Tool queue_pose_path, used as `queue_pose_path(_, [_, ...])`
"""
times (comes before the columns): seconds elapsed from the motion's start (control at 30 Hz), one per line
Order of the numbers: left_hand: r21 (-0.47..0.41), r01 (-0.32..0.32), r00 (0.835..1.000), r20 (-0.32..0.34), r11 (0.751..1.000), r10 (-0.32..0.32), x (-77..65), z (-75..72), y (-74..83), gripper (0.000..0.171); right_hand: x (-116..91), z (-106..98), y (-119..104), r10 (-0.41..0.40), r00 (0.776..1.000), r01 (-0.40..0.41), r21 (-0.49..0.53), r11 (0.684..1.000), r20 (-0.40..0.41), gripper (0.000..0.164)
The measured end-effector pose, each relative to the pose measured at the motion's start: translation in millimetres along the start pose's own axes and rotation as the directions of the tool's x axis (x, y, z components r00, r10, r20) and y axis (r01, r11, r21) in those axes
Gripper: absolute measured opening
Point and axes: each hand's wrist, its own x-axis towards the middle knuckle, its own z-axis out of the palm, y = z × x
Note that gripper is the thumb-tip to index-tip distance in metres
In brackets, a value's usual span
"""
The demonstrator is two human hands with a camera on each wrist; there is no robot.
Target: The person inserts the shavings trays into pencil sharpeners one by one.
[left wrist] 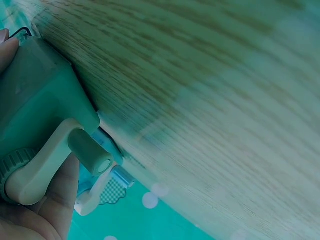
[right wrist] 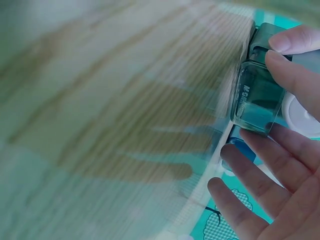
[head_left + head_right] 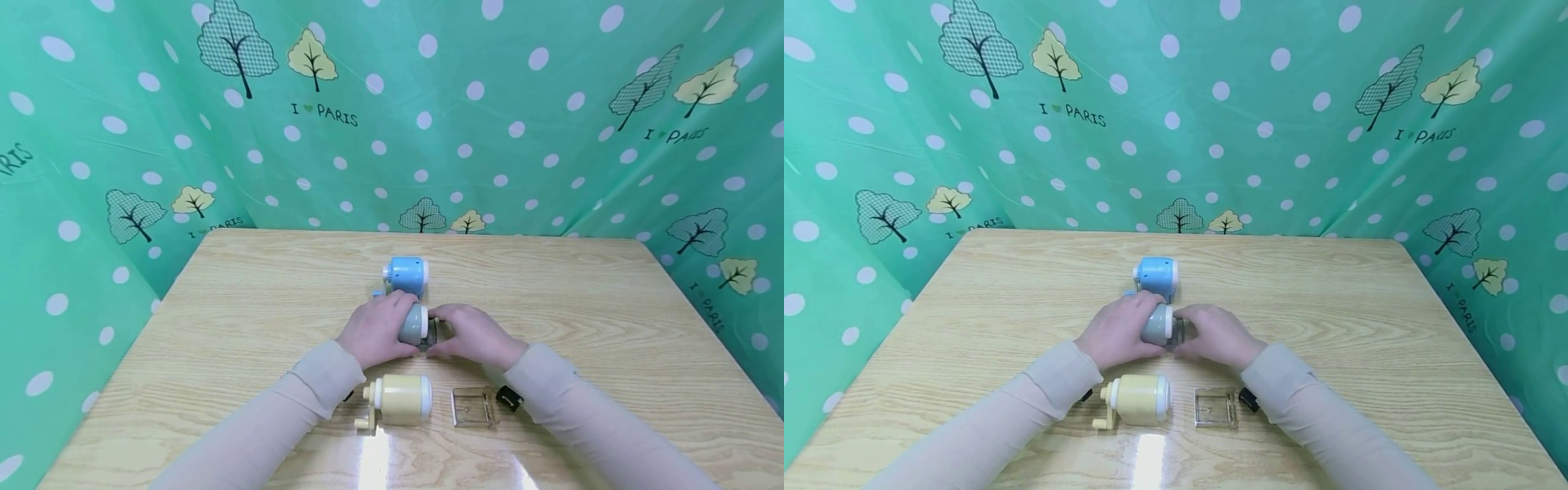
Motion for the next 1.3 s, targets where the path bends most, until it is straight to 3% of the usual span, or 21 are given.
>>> queue_pose_path(0.83, [-0.034, 0.025, 0.999, 0.021, 0.999, -0.024, 0.4, -2.1, 1.2, 0.075, 5.9, 3.3, -1.9, 0.011, 1.0, -0.012, 0.104, 0.995, 0.008, 0.059])
queue_pose_path(1.3, [-0.035, 0.028, 0.999, 0.026, 0.999, -0.027, 0.0, -3.1, 2.1, 0.075, 5.1, 4.0, -0.4, 0.071, 0.997, -0.076, 0.166, 0.983, 0.039, 0.07])
